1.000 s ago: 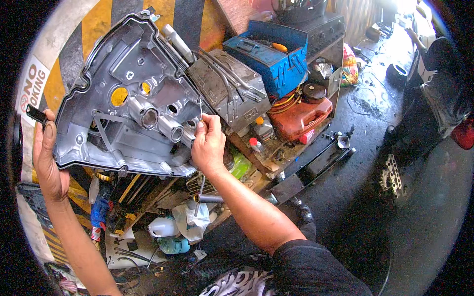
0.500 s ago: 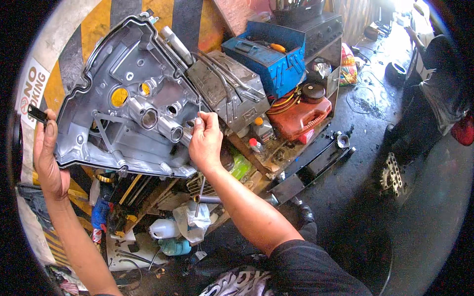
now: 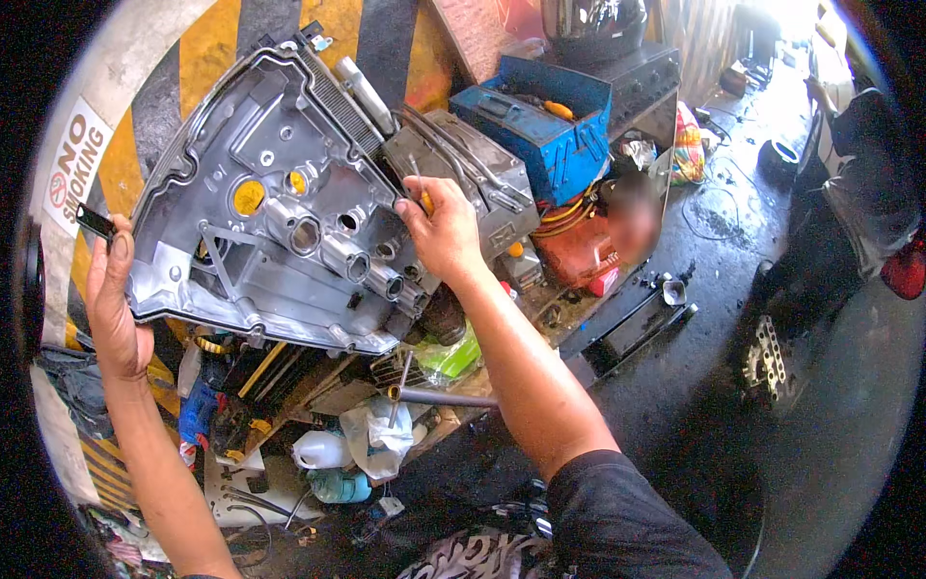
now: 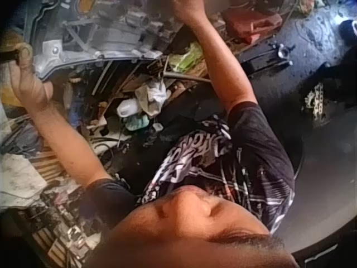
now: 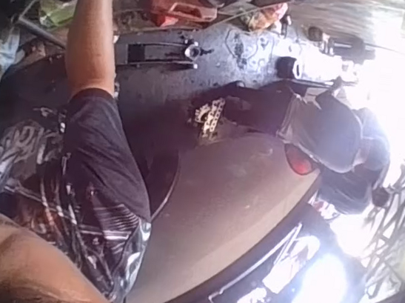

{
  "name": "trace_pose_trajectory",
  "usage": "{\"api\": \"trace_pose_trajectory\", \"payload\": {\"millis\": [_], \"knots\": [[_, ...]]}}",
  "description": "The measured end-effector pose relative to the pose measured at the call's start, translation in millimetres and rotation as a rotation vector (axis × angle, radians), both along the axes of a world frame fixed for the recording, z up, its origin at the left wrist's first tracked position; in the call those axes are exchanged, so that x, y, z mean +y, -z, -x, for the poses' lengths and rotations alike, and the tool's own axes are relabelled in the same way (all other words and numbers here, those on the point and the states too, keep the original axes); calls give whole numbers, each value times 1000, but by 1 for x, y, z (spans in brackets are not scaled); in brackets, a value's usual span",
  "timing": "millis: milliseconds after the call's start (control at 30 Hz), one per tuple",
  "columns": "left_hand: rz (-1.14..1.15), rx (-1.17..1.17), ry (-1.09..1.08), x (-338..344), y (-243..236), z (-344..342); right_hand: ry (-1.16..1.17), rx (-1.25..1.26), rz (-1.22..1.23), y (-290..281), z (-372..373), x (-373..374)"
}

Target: Cleaning old sealant or debris from an automotive engine part using a scraper tool.

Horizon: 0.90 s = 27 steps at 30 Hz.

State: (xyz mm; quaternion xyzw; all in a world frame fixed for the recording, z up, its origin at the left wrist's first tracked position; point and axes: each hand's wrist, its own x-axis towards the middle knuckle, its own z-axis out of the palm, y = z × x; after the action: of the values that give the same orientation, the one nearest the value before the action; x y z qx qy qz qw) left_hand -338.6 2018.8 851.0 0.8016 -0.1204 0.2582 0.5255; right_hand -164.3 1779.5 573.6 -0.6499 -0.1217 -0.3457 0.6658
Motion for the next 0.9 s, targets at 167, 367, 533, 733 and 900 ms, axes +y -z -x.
{"api": "trace_pose_trajectory", "payload": {"millis": [167,367,533,733,900], "knots": [[-26,17,-15,-7,2,2,-43,-47,92,-7,-11,-6],[0,24,39,-7,1,2,-20,-83,162,-11,-20,-16],[-31,29,110,-26,-1,5,126,327,110,-11,-19,-46],[-90,39,100,-35,-5,-1,134,221,70,6,-2,-79],[-74,38,100,-32,-7,-3,-47,166,169,-10,29,-70]]}}
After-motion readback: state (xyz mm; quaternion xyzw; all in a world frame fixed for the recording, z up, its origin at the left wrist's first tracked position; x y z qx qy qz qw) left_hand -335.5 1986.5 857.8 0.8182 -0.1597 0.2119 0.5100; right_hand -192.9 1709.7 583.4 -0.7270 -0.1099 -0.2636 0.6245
